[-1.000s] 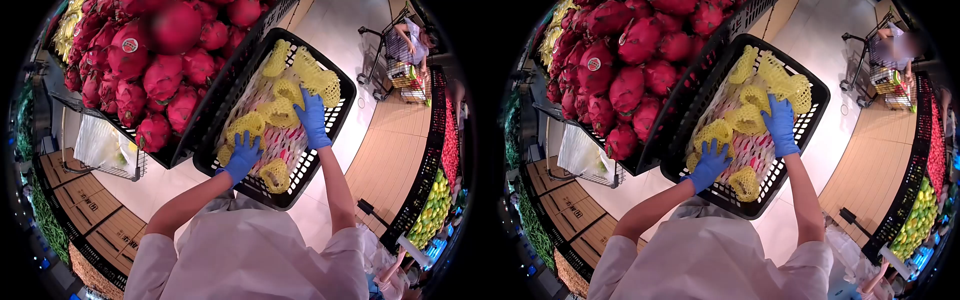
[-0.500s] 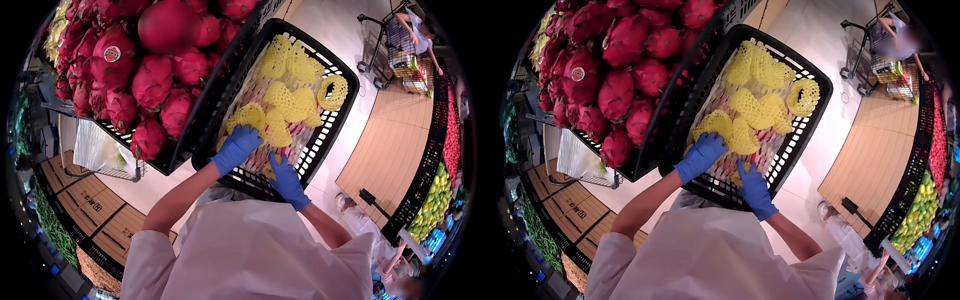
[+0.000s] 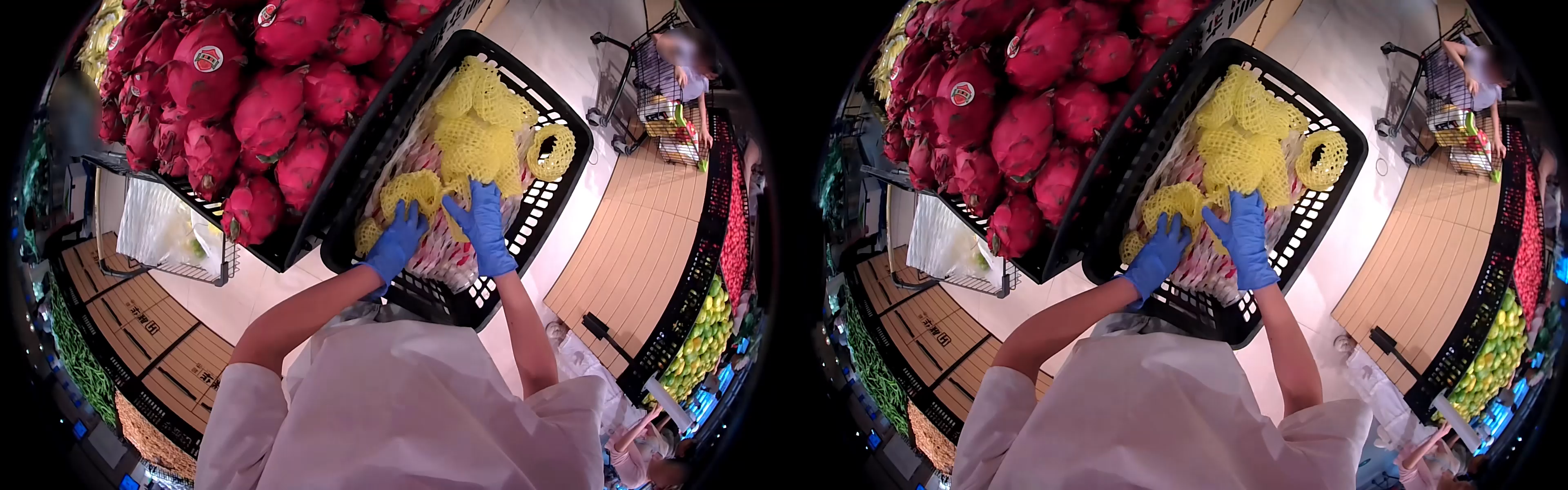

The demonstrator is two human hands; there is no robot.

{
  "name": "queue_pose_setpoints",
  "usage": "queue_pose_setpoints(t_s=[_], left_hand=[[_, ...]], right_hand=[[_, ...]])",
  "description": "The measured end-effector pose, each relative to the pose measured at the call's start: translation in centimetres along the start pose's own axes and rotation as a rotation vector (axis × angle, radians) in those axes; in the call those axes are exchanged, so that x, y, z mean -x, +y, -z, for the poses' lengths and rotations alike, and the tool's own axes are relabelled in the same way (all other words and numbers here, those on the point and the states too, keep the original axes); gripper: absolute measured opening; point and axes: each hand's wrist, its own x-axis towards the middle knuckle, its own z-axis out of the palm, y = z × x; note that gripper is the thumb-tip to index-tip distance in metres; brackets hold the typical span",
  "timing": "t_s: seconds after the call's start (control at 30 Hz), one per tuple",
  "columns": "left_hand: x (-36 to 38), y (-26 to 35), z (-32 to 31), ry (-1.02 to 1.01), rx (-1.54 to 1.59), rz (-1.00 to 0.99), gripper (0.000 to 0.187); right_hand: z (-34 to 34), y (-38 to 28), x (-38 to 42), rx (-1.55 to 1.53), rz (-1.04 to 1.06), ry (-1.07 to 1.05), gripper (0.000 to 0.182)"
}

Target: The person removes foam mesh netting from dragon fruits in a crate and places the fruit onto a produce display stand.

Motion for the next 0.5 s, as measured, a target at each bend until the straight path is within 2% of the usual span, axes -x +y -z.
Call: queue_pose_setpoints(t_s=[0.03, 0.07, 0.1, 0.17, 0.2, 0.27, 0.3, 0.37, 0.4, 0.47, 0.5], left_hand=[[0.0, -0.1, 0.0, -0.001, 0.000, -0.015, 0.039], [0.0, -0.2, 0.0, -0.002, -0.002, -0.030, 0.039], [0.0, -0.7, 0.3, -0.001, -0.006, -0.030, 0.039], [0.1, -1.7, 1.1, -0.037, 0.007, -0.103, 0.037], [0.1, -1.8, 1.3, -0.036, 0.005, -0.102, 0.037], [-0.1, -2.0, 1.6, 0.075, 0.100, -0.019, 0.031], [-0.2, -2.5, 2.2, 0.077, 0.097, -0.019, 0.031], [-0.6, -3.7, 3.9, 0.143, 0.476, 0.109, 0.022], [-0.7, -4.1, 3.7, 0.146, 0.473, 0.109, 0.022], [-0.5, -4.7, 3.1, 0.257, 0.365, -0.072, 0.020], [-0.3, -4.6, 3.3, 0.259, 0.362, -0.073, 0.020]], right_hand=[[0.1, -0.1, -0.1, -0.025, 0.040, -0.084, 0.059], [0.0, 0.2, 0.0, -0.070, 0.126, -0.005, 0.059], [0.9, 0.0, 0.1, -0.071, 0.127, -0.001, 0.059], [4.0, -1.2, 0.7, -0.238, -0.160, -0.228, 0.055], [5.2, -1.5, 1.0, -0.238, -0.158, -0.226, 0.055], [7.2, -2.1, 1.9, -0.239, 0.005, -0.003, 0.047], [7.6, -2.4, 2.7, -0.239, 0.006, 0.001, 0.047], [8.2, -3.3, 4.5, -0.247, 0.067, 0.204, 0.041], [7.9, -3.9, 5.7, -0.300, -0.021, 0.151, 0.038], [6.6, -4.6, 7.1, -0.210, 0.020, -0.037, 0.033], [5.5, -4.4, 7.7, -0.118, 0.060, -0.138, 0.030]])
